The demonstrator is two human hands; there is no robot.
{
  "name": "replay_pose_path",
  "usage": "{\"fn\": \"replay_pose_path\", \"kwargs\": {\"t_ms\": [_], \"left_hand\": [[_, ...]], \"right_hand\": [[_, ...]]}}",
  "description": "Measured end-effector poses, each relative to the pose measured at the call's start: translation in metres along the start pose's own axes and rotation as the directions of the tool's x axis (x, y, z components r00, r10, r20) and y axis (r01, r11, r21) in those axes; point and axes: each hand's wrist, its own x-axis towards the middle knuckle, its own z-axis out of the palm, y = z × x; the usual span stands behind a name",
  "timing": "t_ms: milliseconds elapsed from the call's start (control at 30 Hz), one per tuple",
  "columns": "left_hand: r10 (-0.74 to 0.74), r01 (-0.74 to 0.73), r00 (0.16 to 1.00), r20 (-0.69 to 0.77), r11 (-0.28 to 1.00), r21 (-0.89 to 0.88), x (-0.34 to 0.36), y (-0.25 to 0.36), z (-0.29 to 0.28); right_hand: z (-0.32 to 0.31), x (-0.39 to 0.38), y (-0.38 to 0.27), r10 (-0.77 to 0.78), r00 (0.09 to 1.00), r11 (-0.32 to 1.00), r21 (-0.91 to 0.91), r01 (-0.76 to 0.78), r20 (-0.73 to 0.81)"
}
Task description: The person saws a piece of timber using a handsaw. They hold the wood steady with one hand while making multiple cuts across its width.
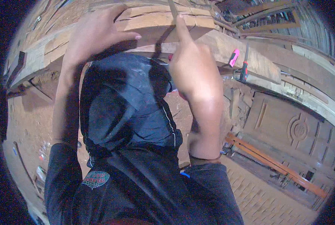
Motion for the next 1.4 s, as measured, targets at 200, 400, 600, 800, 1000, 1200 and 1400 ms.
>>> {"fn": "replay_pose_path", "kwargs": {"t_ms": [200,400,600,800,1000,1200,1400], "left_hand": [[0.044,-0.044,0.999,-0.026,0.999,-0.024,-0.002,-0.008,0.008],[-0.019,0.019,1.0,0.002,0.998,-0.052,0.001,-0.005,0.005],[0.06,-0.059,0.997,-0.057,0.998,0.025,-0.006,-0.006,0.005],[0.083,-0.084,0.995,-0.046,0.996,-0.022,0.0,-0.01,0.006],[0.046,-0.044,0.996,-0.074,0.999,0.027,-0.012,0.013,-0.005],[0.069,-0.068,0.995,-0.077,0.997,0.024,0.0,-0.016,0.015],[0.044,-0.04,0.995,-0.091,0.998,0.052,-0.002,-0.005,0.008]], "right_hand": [[-0.013,-0.052,-0.001,0.312,0.934,0.947,0.021,-0.321,0.176],[0.001,0.002,-0.002,0.017,1.0,1.0,0.024,-0.017,0.002],[-0.006,-0.042,-0.005,0.188,0.979,0.981,0.043,-0.192,0.079],[0.005,-0.012,0.007,0.009,1.0,0.996,0.084,-0.007,-0.023],[0.007,-0.009,0.009,-0.009,0.999,1.0,0.022,0.01,-0.033],[0.002,-0.039,0.003,0.231,0.97,0.971,0.049,-0.235,0.071],[0.005,0.011,0.002,-0.074,0.994,0.997,0.022,0.075,-0.075]]}}
